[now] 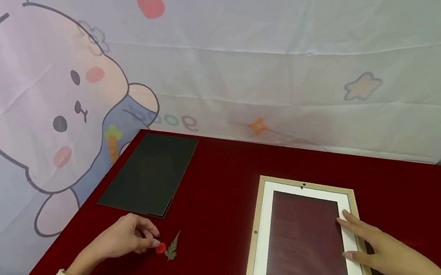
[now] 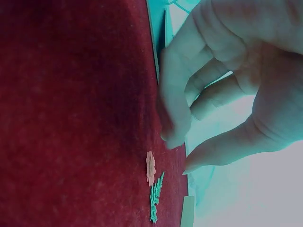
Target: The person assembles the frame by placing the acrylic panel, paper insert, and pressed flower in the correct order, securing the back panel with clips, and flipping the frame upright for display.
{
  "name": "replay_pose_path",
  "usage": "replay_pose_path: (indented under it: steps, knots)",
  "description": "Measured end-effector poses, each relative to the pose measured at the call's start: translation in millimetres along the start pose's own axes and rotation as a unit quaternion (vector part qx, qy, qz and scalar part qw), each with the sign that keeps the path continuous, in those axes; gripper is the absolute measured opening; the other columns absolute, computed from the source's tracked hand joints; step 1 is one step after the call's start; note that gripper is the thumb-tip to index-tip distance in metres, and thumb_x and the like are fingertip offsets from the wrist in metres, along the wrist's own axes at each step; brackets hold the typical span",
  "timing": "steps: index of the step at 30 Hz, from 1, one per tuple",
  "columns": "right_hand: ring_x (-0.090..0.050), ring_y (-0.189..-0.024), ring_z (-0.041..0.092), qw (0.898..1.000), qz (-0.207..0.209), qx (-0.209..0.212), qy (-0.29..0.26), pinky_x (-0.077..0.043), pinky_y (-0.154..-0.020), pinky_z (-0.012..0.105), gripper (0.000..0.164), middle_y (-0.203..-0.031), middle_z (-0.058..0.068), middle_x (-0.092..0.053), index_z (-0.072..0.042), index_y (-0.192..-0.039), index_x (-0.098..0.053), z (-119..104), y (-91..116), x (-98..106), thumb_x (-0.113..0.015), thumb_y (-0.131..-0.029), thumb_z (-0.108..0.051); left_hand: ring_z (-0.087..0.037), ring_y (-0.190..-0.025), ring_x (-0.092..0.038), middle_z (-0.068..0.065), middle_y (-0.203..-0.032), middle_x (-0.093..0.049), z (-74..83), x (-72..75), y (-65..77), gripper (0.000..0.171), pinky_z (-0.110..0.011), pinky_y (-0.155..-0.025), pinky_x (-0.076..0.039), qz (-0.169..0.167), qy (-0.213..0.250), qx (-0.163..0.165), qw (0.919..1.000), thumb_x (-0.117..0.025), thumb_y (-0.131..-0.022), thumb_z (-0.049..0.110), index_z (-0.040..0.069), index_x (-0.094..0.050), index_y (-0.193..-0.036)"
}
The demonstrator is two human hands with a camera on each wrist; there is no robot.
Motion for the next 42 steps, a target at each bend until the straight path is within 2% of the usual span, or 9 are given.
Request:
replay_pose_path:
  steps: [7,10,19,22,23,31,34,39,42]
  knots:
    - [-0.016,-0.145,-0.018,1.0,-0.003,-0.004,0.006,-0.051,-0.104,0.023,0.08,-0.168,0.022,-0.037,-0.017,-0.163,-0.041,1.2,-0.5,-0.1,-0.074,-0.095,-0.046,-0.022,-0.076,-0.076,-0.012,-0.094,-0.08,-6.3,-1.9,-1.3,0.028,-0.04,-0.067,-0.067,0.008,0.044,0.026,0.9986,-0.081,-0.093,0.018,-0.004,-0.076,-0.109]
    - [-0.015,-0.144,-0.02,1.0,-0.002,-0.003,0.005,-0.05,-0.104,0.02,0.081,-0.168,0.022,-0.037,-0.017,-0.163,-0.041,1.6,-0.9,-0.9,-0.074,-0.095,-0.047,-0.021,-0.076,-0.075,-0.011,-0.094,-0.081,-8.1,-3.6,-2.1,0.028,-0.039,-0.069,-0.067,0.011,0.051,0.034,0.9981,-0.082,-0.092,0.019,-0.004,-0.077,-0.108]
    - [-0.006,-0.131,-0.034,1.0,0.006,0.006,0.002,-0.044,-0.104,0.013,0.081,-0.167,0.024,-0.039,-0.018,-0.162,-0.043,2.5,-1.0,-1.3,-0.075,-0.093,-0.046,-0.016,-0.069,-0.068,-0.005,-0.082,-0.078,-5.5,-8.6,-4.9,0.025,-0.034,-0.064,-0.063,0.03,0.007,0.031,0.9991,-0.086,-0.088,0.023,0.001,-0.078,-0.099]
    - [-0.006,-0.133,-0.033,1.0,0.007,0.005,0.004,-0.045,-0.104,0.014,0.081,-0.167,0.023,-0.039,-0.018,-0.162,-0.043,2.6,-1.1,-1.4,-0.076,-0.093,-0.046,-0.016,-0.067,-0.066,-0.004,-0.079,-0.076,-4.3,-9.7,-5.8,0.019,-0.032,-0.061,-0.06,0.033,-0.002,0.025,0.9992,-0.084,-0.088,0.018,0.002,-0.078,-0.096]
    - [-0.01,-0.141,-0.027,1.0,0.005,0.006,0.005,-0.048,-0.105,0.017,0.081,-0.167,0.024,-0.039,-0.017,-0.162,-0.043,2.4,-1.3,-1.8,-0.076,-0.093,-0.045,-0.016,-0.066,-0.065,-0.004,-0.078,-0.076,-4.2,-10.1,-6.0,0.018,-0.031,-0.06,-0.059,0.033,-0.003,0.023,0.9992,-0.084,-0.088,0.016,0.002,-0.078,-0.096]
    - [-0.01,-0.138,-0.029,1.0,0.002,-0.004,0.013,-0.051,-0.105,0.023,0.081,-0.167,0.023,-0.039,-0.019,-0.162,-0.043,2.5,-1.4,-2.3,-0.075,-0.093,-0.047,-0.015,-0.066,-0.064,-0.003,-0.081,-0.078,-5.4,-11.5,-5.4,0.016,-0.031,-0.059,-0.056,0.03,-0.021,0.029,0.9989,-0.085,-0.088,0.019,0.004,-0.08,-0.092]
    - [-0.018,-0.147,-0.017,1.0,-0.001,-0.011,0.018,-0.054,-0.106,0.03,0.082,-0.167,0.022,-0.039,-0.019,-0.162,-0.042,2.1,-1.7,-2.9,-0.075,-0.093,-0.048,-0.015,-0.066,-0.062,-0.003,-0.082,-0.078,-4.8,-11.0,-4.9,0.013,-0.03,-0.059,-0.054,0.024,-0.028,0.027,0.999,-0.083,-0.09,0.018,0.005,-0.08,-0.091]
    - [-0.038,-0.157,0.028,1.0,-0.009,-0.02,0.013,-0.055,-0.107,0.054,0.084,-0.168,0.024,-0.037,-0.016,-0.162,-0.042,-0.4,-3.0,-3.3,-0.076,-0.092,-0.047,-0.016,-0.067,-0.061,-0.002,-0.08,-0.077,-3.8,-10.3,-3.6,0.014,-0.028,-0.058,-0.053,0.017,-0.036,0.014,0.9991,-0.082,-0.091,0.021,0.007,-0.08,-0.089]
    - [-0.038,-0.157,0.031,1.0,-0.011,-0.023,0.013,-0.055,-0.108,0.052,0.084,-0.168,0.024,-0.037,-0.015,-0.161,-0.043,-1.0,-3.3,-3.0,-0.076,-0.092,-0.047,-0.015,-0.068,-0.06,-0.002,-0.079,-0.075,-4.2,-10.2,-3.1,0.016,-0.027,-0.058,-0.052,0.013,-0.035,0.006,0.9993,-0.082,-0.092,0.023,0.007,-0.08,-0.089]
Point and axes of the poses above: each hand's wrist, its own y-axis away from the middle knuckle, its own x-axis out of the back of the hand, z = x × y, the point moved 2 cm from there along -y, towards the middle knuckle
